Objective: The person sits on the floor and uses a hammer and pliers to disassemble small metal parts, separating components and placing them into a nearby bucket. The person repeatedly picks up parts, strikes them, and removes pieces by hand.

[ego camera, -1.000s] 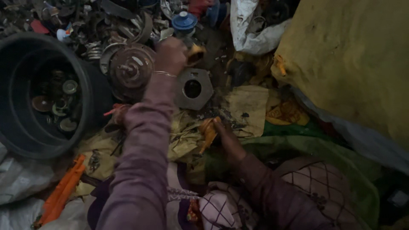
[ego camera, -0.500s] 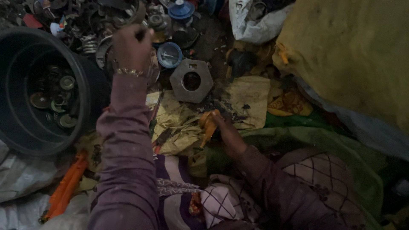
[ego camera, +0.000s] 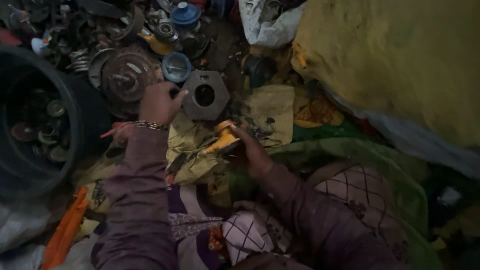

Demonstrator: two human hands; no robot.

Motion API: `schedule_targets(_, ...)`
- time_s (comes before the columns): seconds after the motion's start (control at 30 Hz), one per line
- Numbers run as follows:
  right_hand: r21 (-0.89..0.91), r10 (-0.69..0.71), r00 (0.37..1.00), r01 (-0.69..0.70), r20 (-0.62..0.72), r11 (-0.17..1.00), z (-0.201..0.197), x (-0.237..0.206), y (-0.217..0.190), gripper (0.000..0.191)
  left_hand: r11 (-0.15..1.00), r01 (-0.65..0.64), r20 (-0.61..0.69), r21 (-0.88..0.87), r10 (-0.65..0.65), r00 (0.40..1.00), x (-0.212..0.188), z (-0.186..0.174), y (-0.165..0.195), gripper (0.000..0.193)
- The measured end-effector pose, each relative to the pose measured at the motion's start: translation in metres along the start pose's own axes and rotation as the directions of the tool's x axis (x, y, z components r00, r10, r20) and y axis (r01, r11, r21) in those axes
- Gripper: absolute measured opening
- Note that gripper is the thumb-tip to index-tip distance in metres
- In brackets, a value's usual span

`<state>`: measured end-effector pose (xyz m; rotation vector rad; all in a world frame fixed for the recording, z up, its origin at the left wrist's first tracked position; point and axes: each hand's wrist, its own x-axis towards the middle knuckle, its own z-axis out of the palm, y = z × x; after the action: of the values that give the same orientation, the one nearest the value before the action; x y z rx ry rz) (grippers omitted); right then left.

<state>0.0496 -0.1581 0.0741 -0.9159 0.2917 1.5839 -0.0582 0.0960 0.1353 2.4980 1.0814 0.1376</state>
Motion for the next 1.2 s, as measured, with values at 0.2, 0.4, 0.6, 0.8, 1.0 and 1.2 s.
schedule_targets(0.2, 0.013, -0.122, 0.988, 0.122, 0.093, 0.992, -0.008, 0.005, -0.013, 0.054, 0.897, 0.152, 0.227, 0.415, -0.264, 0.937, -0.065, -0.033, -0.008, 0.053)
schedule_targets(0.4, 0.156, -0.289, 0.938, 0.262, 0.192, 0.952, -0.019, 0.011, -0.023, 0.036, 0.809, 0.435, 0.335, 0.395, -0.567, 0.752, -0.115, -0.011, -0.081, 0.086)
schedule_targets(0.6, 0.203, -0.287, 0.946, 0.255, 0.150, 0.946, -0.032, 0.013, -0.034, 0.036, 0.932, 0.195, 0.149, 0.305, -0.249, 0.957, -0.077, 0.035, -0.143, 0.088)
schedule_targets(0.8, 0.268, -0.324, 0.842, 0.223, 0.432, 0.937, -0.048, -0.002, -0.058, 0.041, 0.924, 0.261, 0.020, 0.281, -0.277, 0.961, -0.068, 0.031, -0.142, 0.076)
schedule_targets(1.0, 0.203, -0.423, 0.904, 0.403, 0.065, 0.892, -0.041, -0.003, -0.067, 0.034, 0.922, 0.271, 0.069, 0.276, -0.300, 0.951, -0.089, 0.049, -0.132, 0.065)
schedule_targets(1.2, 0.146, -0.346, 0.936, 0.334, 0.070, 0.931, -0.051, 0.000, -0.062, 0.042, 0.958, 0.180, 0.288, 0.224, -0.241, 0.927, -0.122, 0.105, -0.100, 0.055)
